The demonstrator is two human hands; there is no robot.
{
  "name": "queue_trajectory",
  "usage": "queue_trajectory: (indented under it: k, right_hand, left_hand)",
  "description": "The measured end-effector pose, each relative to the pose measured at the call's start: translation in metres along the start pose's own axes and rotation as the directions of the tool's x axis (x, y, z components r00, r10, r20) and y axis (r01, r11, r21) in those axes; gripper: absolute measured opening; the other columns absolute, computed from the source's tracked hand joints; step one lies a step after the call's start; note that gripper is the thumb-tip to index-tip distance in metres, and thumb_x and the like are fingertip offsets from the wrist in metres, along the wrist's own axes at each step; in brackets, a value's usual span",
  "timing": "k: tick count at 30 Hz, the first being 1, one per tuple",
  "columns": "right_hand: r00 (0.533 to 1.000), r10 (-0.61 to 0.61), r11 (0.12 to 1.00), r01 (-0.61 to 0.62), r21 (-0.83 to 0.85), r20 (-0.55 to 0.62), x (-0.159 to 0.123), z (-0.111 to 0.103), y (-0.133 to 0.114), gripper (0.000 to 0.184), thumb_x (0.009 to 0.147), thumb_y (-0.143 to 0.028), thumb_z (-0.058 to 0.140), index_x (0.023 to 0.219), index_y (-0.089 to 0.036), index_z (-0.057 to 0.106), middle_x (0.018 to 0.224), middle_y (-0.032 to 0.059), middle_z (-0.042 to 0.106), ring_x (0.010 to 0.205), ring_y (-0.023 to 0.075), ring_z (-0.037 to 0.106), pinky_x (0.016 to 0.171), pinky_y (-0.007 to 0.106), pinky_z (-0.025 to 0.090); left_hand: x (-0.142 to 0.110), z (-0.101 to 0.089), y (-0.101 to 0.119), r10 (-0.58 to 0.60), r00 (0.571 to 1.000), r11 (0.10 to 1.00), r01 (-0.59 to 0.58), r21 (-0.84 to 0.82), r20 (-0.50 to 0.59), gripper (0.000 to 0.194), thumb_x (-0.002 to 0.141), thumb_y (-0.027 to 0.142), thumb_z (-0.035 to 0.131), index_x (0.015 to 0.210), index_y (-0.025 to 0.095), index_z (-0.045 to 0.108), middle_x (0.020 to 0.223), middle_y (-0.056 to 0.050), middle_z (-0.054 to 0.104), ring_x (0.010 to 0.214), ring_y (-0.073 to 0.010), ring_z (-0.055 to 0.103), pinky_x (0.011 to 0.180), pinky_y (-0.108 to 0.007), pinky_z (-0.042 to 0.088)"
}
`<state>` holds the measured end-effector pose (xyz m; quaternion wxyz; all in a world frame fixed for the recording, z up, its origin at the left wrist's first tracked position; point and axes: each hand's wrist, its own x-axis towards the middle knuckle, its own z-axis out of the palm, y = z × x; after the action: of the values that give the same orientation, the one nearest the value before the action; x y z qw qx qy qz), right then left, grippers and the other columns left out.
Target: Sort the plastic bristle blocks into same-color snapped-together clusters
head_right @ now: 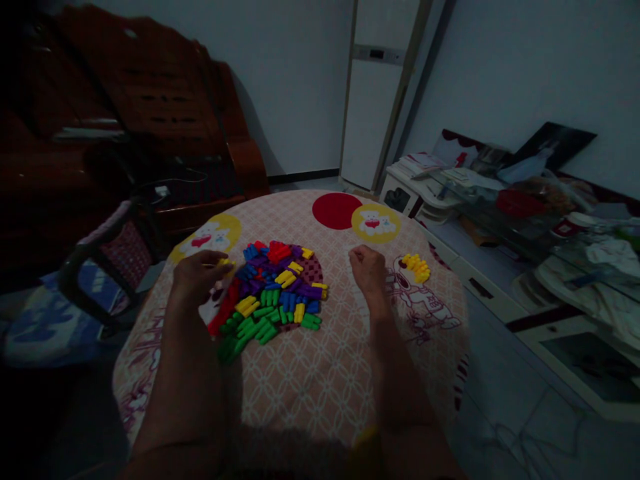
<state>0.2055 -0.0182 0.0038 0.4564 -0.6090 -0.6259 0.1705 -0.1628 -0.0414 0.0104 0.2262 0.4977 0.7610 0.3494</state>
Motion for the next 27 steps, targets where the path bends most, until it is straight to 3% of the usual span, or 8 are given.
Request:
queue_trajectory:
  k: [2,4,7,9,14,21,25,27]
  right_hand:
    - [0.994,-0.035,0.994,0.024,0.106,0.102,-0.005,0.008,-0.013,0.02,0.081,-0.033,0.059,0.079,-0.018,0.071,0.073,0.0017,0.07,0.066,0.0163,0.064,0.063,0.026,0.049]
    - [0.977,-0.09,0.98,0.052,0.191,0.192,-0.013,0.016,-0.028,0.02,0.083,-0.033,0.06,0.081,-0.018,0.073,0.073,0.0006,0.071,0.064,0.0146,0.064,0.062,0.025,0.049]
    - [0.953,-0.145,0.969,0.082,0.232,0.267,-0.023,0.025,-0.048,0.02,0.086,-0.034,0.062,0.09,-0.019,0.075,0.072,-0.0009,0.071,0.063,0.0132,0.064,0.062,0.023,0.048]
    - [0.948,-0.142,0.978,0.09,0.187,0.284,-0.027,0.027,-0.057,0.02,0.087,-0.034,0.064,0.095,-0.019,0.076,0.072,-0.0014,0.071,0.064,0.0129,0.064,0.062,0.022,0.047]
    - [0.957,-0.092,0.993,0.109,-0.047,0.274,-0.025,0.02,-0.063,0.017,0.088,-0.034,0.069,0.094,-0.02,0.077,0.075,0.0002,0.072,0.069,0.014,0.064,0.068,0.024,0.044]
    - [0.952,-0.097,0.98,0.142,-0.138,0.29,-0.021,0.007,-0.062,0.014,0.086,-0.026,0.07,0.096,-0.02,0.078,0.083,0.0028,0.074,0.076,0.0161,0.066,0.074,0.027,0.046]
    - [0.965,-0.086,0.984,0.121,-0.129,0.246,-0.01,-0.012,-0.041,0.024,0.08,-0.017,0.068,0.102,-0.019,0.077,0.088,0.0031,0.076,0.078,0.016,0.067,0.077,0.027,0.05]
    - [0.984,-0.023,0.98,0.057,-0.19,0.178,-0.003,-0.03,-0.022,0.03,0.077,-0.015,0.067,0.105,-0.018,0.077,0.09,0.0037,0.076,0.078,0.0166,0.068,0.078,0.028,0.052]
  left_hand:
    - [-0.01,0.008,0.025,0.095,0.995,0.971,-0.084,-0.222,0.04,0.045,0.069,0.042,0.071,0.108,0.019,0.07,0.095,-0.008,0.074,0.086,-0.0258,0.07,0.07,-0.034,0.056]
    - [-0.021,0.024,0.049,0.25,0.96,0.916,-0.194,-0.351,0.123,0.049,0.066,0.042,0.074,0.107,0.016,0.071,0.098,-0.007,0.074,0.09,-0.0239,0.07,0.075,-0.032,0.057]
    - [-0.038,0.054,0.078,0.4,0.887,0.862,-0.278,-0.424,0.233,0.048,0.064,0.04,0.077,0.104,0.015,0.07,0.1,-0.007,0.075,0.093,-0.0234,0.069,0.08,-0.033,0.057]
    - [-0.049,0.073,0.089,0.472,0.847,0.838,-0.345,-0.423,0.244,0.041,0.066,0.037,0.076,0.101,0.016,0.07,0.099,-0.007,0.074,0.092,-0.0227,0.069,0.078,-0.032,0.057]
    - [-0.069,0.102,0.097,0.584,0.799,0.79,-0.518,-0.328,0.145,0.025,0.073,0.027,0.068,0.097,0.018,0.067,0.092,-0.005,0.071,0.083,-0.0192,0.067,0.073,-0.031,0.056]
    - [-0.082,0.122,0.101,0.607,0.787,0.775,-0.555,-0.303,0.109,0.026,0.078,0.019,0.067,0.104,0.018,0.065,0.095,-0.005,0.072,0.082,-0.018,0.068,0.075,-0.031,0.057]
    - [-0.083,0.126,0.099,0.647,0.745,0.729,-0.543,-0.416,0.162,0.046,0.075,0.015,0.068,0.121,0.019,0.062,0.107,-0.008,0.072,0.091,-0.0179,0.07,0.08,-0.031,0.059]
    - [-0.08,0.126,0.097,0.65,0.742,0.723,-0.537,-0.434,0.165,0.046,0.077,0.016,0.067,0.123,0.018,0.063,0.111,-0.009,0.072,0.093,-0.0183,0.07,0.081,-0.032,0.06]
